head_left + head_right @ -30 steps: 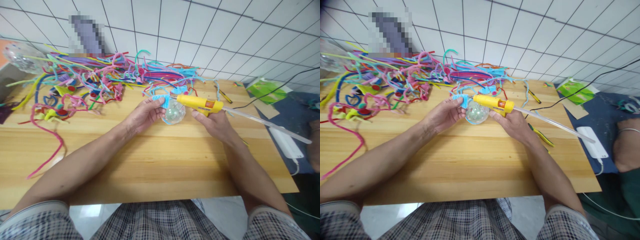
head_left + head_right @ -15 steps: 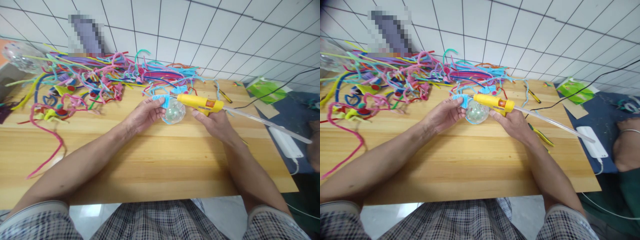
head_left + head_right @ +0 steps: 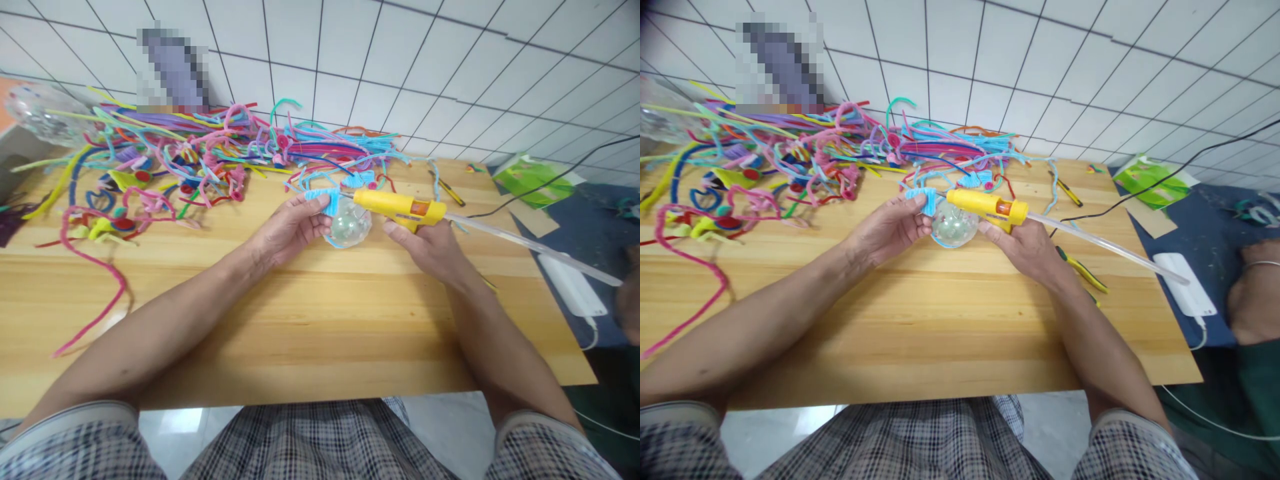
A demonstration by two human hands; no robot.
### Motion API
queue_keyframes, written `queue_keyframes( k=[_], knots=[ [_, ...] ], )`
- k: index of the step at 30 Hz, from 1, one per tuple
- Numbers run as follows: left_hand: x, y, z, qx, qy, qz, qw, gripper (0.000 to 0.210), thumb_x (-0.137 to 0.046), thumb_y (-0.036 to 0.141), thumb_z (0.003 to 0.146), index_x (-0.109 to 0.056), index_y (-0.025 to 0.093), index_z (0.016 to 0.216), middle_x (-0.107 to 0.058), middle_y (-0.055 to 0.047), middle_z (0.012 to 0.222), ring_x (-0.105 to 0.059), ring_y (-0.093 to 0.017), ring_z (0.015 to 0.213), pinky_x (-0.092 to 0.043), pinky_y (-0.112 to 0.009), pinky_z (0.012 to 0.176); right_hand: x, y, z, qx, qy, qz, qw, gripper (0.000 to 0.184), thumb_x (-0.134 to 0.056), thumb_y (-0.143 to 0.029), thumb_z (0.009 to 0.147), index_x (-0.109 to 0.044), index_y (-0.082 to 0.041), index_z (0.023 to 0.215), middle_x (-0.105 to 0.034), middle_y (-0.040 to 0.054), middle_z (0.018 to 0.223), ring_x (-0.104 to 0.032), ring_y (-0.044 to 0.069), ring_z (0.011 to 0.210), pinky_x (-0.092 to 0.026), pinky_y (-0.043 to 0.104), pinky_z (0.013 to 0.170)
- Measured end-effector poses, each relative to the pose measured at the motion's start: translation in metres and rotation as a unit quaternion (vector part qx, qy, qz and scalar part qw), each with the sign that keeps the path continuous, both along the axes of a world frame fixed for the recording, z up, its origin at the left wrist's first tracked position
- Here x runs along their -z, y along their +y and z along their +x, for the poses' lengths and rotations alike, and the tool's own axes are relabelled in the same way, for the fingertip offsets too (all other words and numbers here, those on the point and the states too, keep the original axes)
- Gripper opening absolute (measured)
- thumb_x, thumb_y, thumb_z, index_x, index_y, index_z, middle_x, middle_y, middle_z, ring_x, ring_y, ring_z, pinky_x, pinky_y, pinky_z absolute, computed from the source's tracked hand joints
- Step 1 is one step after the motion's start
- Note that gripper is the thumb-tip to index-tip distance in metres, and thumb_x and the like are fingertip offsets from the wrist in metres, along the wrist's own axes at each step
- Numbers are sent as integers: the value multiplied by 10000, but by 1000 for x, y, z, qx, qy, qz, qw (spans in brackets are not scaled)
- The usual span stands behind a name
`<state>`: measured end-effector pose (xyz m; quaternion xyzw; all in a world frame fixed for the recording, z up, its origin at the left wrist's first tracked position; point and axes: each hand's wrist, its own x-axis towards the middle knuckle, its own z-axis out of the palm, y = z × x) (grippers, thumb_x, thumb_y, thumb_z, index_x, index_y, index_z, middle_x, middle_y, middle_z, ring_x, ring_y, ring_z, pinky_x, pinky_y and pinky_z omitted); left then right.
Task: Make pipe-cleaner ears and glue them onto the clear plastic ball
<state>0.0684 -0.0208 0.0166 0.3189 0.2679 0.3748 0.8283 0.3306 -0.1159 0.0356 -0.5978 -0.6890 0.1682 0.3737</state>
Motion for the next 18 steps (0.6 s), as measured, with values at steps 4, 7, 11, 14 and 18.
queue_keyframes(
  k=[4, 7, 11, 14, 18],
  knots=[
    [-1, 0, 0, -3, 8, -3, 1000, 206, -933, 234, 967, -758, 135, 926, -789, 1, 718, -742, -101, 594, -634, -188, 631, 1, 1, 0, -8, 12, 3, 1000, 427, -746, -722, 1001, -846, -323, 1114, -890, 52, 1107, -852, 364, 1094, -716, 593, 1039],
    [-2, 0, 0, -4, 10, -4, 1000, 189, -920, 222, 978, -761, 137, 920, -787, 4, 713, -741, -100, 591, -631, -188, 633, 0, 1, 0, -5, 16, 3, 1000, 428, -761, -719, 992, -841, -314, 1103, -886, 53, 1091, -854, 358, 1060, -721, 589, 1010],
    [-2, -1, 1, -5, 7, -7, 1000, 187, -913, 205, 981, -757, 138, 902, -782, 5, 702, -739, -101, 585, -631, -188, 626, -1, 0, 2, -1, 10, -3, 1000, 407, -758, -720, 995, -843, -336, 1101, -880, 40, 1051, -852, 352, 1020, -728, 567, 952],
    [-3, -1, 1, -7, 7, -8, 1000, 165, -879, 191, 1008, -757, 138, 911, -781, 7, 698, -739, -96, 582, -632, -180, 623, -2, 0, 3, -2, 14, 2, 1000, 398, -773, -714, 985, -840, -328, 1056, -874, 41, 1025, -853, 349, 1013, -727, 562, 952],
    [-4, -2, 1, -7, 6, -10, 1000, 175, -822, 179, 1052, -754, 136, 896, -777, 5, 688, -734, -93, 572, -632, -178, 610, -4, 0, 1, -12, 12, -3, 1000, 416, -780, -722, 973, -825, -313, 1034, -871, 41, 1029, -846, 333, 1000, -726, 546, 948]
  ],
)
